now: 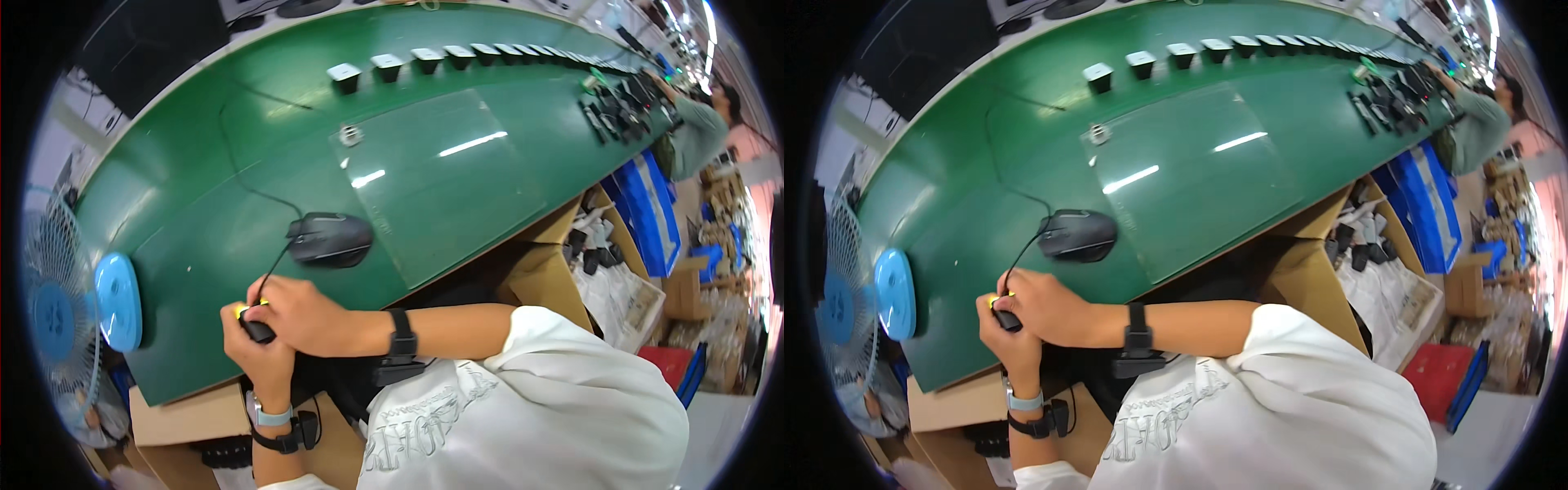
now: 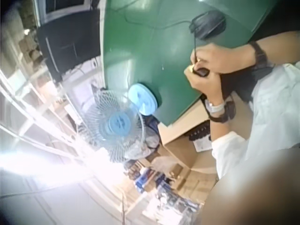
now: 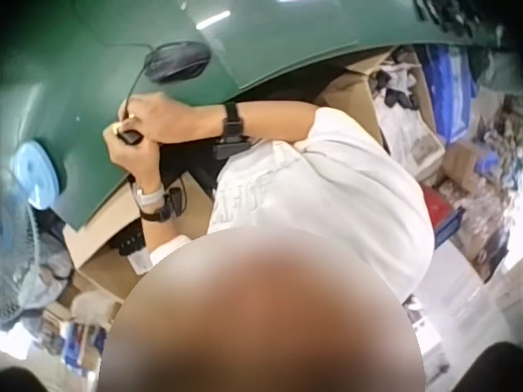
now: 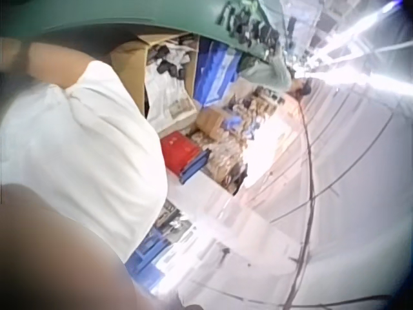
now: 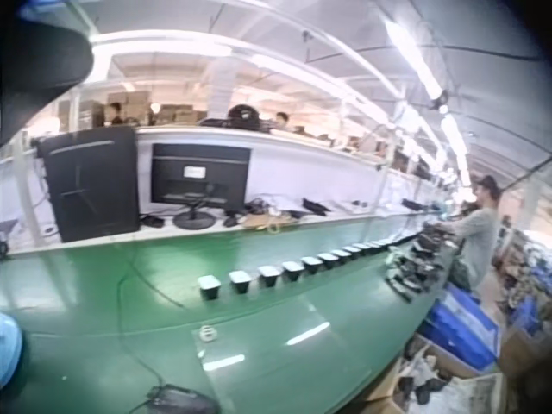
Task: The recorder is testing computer mice at a quality control or assembly station, checking sensor response and buttons.
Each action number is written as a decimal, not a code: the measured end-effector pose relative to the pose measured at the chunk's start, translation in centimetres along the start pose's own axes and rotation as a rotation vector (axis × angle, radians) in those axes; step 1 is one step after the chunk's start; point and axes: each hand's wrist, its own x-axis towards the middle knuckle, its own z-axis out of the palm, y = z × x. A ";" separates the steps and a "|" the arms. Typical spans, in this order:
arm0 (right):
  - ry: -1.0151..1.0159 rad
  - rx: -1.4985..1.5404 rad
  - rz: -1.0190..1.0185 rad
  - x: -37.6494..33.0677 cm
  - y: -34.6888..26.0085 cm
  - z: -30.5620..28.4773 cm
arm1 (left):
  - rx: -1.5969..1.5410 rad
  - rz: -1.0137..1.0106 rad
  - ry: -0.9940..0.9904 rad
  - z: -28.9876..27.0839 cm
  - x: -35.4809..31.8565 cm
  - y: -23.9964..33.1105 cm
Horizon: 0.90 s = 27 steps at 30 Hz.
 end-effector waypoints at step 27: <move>0.522 -0.554 0.455 -19.0 -8.5 -44.0 | -0.376 0.103 -0.281 -0.6 -1.0 0.2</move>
